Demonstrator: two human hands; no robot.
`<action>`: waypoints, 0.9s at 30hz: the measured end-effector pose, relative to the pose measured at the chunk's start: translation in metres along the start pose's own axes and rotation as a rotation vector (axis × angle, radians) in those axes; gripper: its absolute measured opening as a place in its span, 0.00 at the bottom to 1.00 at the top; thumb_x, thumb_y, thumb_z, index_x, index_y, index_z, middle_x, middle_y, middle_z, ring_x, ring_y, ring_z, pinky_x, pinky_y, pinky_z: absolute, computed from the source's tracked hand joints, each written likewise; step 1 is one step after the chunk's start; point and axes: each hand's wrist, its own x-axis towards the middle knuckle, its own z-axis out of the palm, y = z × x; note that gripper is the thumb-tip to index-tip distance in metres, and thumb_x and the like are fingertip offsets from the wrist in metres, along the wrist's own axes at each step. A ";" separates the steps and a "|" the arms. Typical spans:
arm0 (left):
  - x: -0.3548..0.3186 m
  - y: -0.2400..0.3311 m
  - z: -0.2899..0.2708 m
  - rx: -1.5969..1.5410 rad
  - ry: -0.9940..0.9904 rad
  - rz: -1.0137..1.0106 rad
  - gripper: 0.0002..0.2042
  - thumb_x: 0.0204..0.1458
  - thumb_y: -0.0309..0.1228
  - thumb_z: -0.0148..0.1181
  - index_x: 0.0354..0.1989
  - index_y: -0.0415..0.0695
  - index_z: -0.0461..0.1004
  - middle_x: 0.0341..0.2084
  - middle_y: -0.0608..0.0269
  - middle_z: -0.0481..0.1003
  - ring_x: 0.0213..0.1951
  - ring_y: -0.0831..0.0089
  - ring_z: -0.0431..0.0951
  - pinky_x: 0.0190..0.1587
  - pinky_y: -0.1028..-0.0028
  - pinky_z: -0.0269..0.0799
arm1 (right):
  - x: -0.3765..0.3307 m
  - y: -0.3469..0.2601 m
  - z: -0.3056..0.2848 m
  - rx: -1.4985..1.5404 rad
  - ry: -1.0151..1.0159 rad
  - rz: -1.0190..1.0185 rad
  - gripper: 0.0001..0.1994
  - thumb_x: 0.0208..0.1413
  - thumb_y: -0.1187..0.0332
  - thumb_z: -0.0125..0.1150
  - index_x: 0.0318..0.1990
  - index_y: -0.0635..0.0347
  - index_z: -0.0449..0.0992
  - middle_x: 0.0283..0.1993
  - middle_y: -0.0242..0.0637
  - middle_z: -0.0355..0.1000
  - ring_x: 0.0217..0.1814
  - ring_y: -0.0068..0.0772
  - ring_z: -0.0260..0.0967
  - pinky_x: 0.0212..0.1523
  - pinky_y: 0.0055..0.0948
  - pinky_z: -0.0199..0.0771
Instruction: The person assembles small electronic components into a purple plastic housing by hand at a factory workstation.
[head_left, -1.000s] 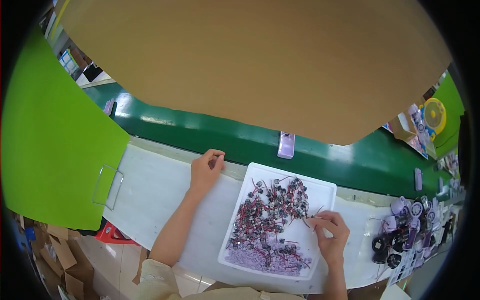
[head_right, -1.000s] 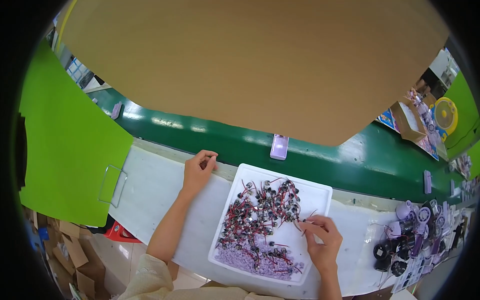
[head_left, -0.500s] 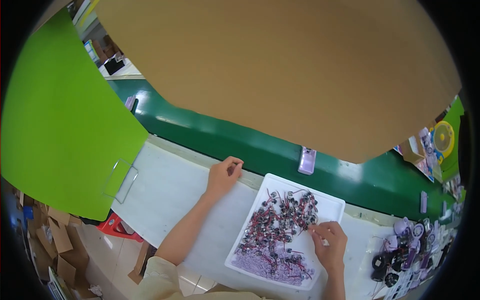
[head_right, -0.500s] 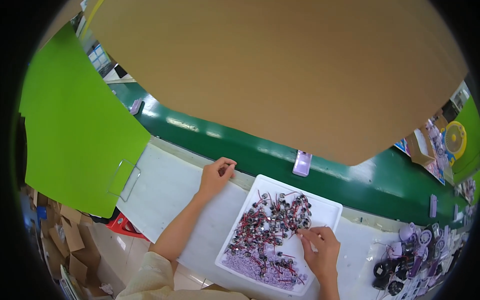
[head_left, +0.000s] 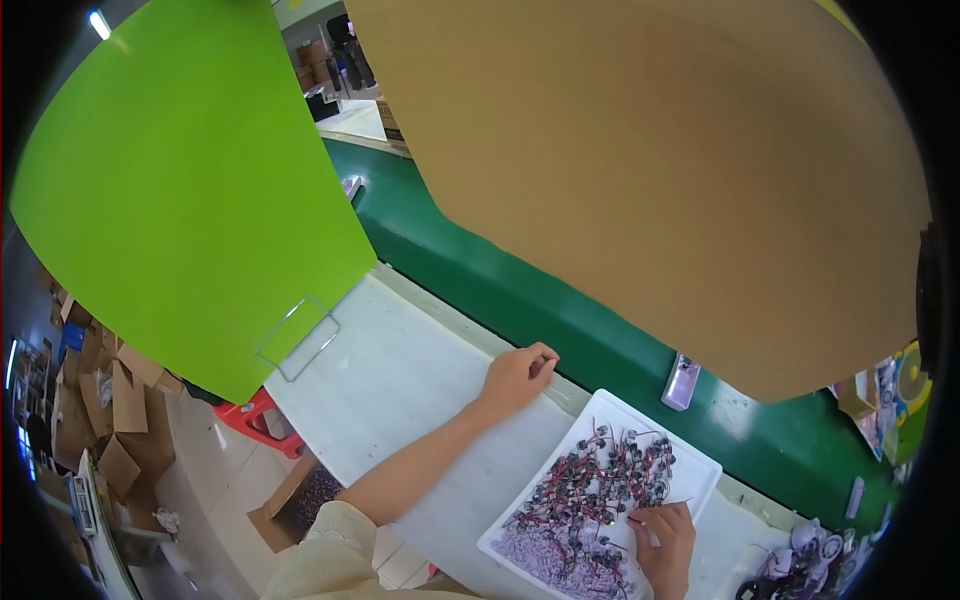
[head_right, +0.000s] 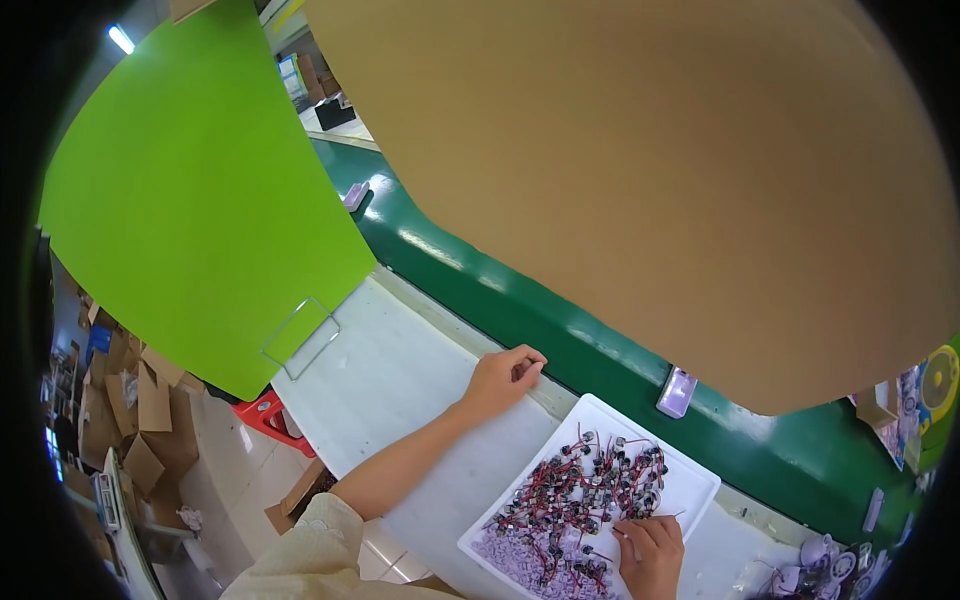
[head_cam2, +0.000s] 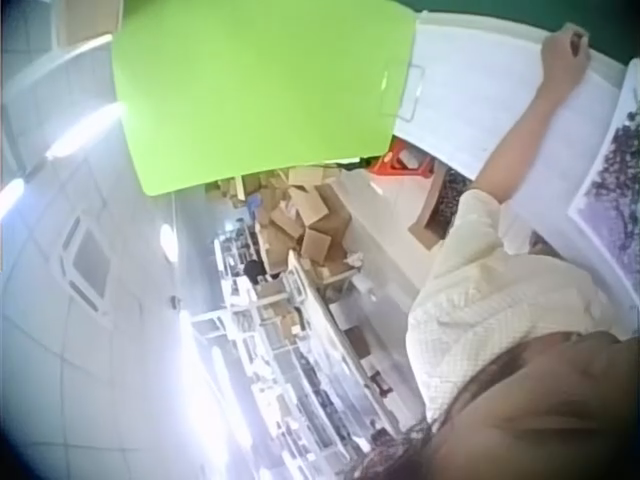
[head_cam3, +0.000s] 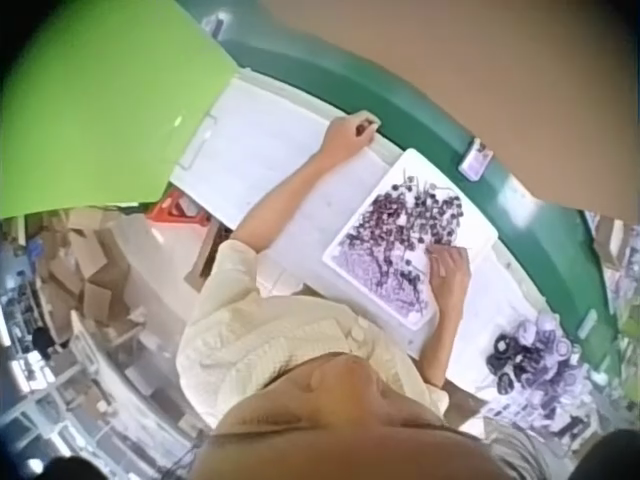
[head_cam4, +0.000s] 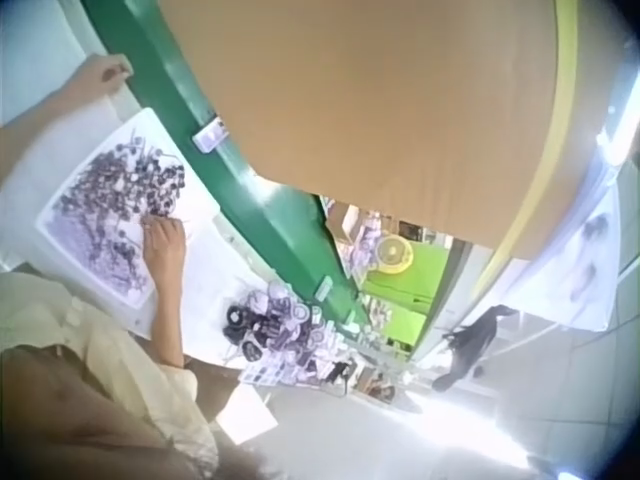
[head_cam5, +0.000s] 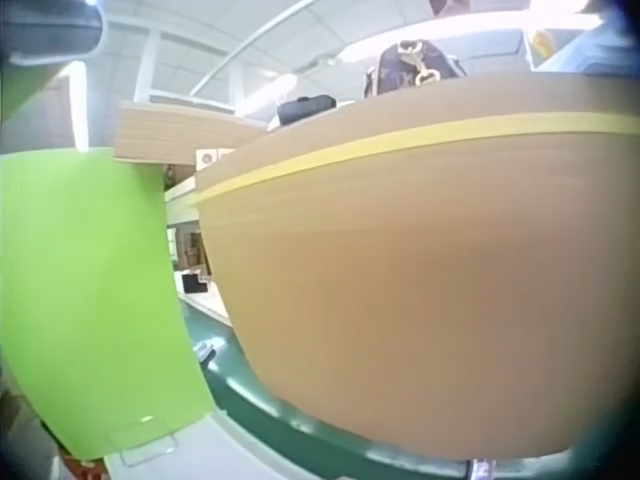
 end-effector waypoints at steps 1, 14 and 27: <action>0.000 0.000 0.000 0.012 0.001 0.000 0.05 0.55 0.29 0.58 0.36 0.42 0.75 0.20 0.64 0.77 0.23 0.71 0.77 0.28 0.72 0.71 | 0.001 0.001 -0.003 0.014 0.008 -0.031 0.07 0.44 0.78 0.69 0.33 0.59 0.81 0.31 0.39 0.75 0.34 0.42 0.71 0.36 0.35 0.73; 0.000 0.000 0.000 0.047 0.013 0.012 0.05 0.55 0.29 0.58 0.36 0.43 0.75 0.20 0.63 0.77 0.23 0.70 0.77 0.28 0.70 0.71 | -0.011 -0.006 0.007 0.270 0.110 0.267 0.06 0.43 0.81 0.67 0.32 0.64 0.80 0.29 0.41 0.77 0.28 0.33 0.75 0.30 0.26 0.73; 0.000 -0.005 0.003 0.034 0.016 0.025 0.05 0.54 0.28 0.57 0.37 0.44 0.76 0.21 0.63 0.78 0.24 0.71 0.77 0.29 0.71 0.72 | -0.009 0.001 0.006 0.247 0.135 0.092 0.11 0.39 0.81 0.70 0.33 0.61 0.80 0.32 0.41 0.77 0.31 0.37 0.76 0.33 0.27 0.75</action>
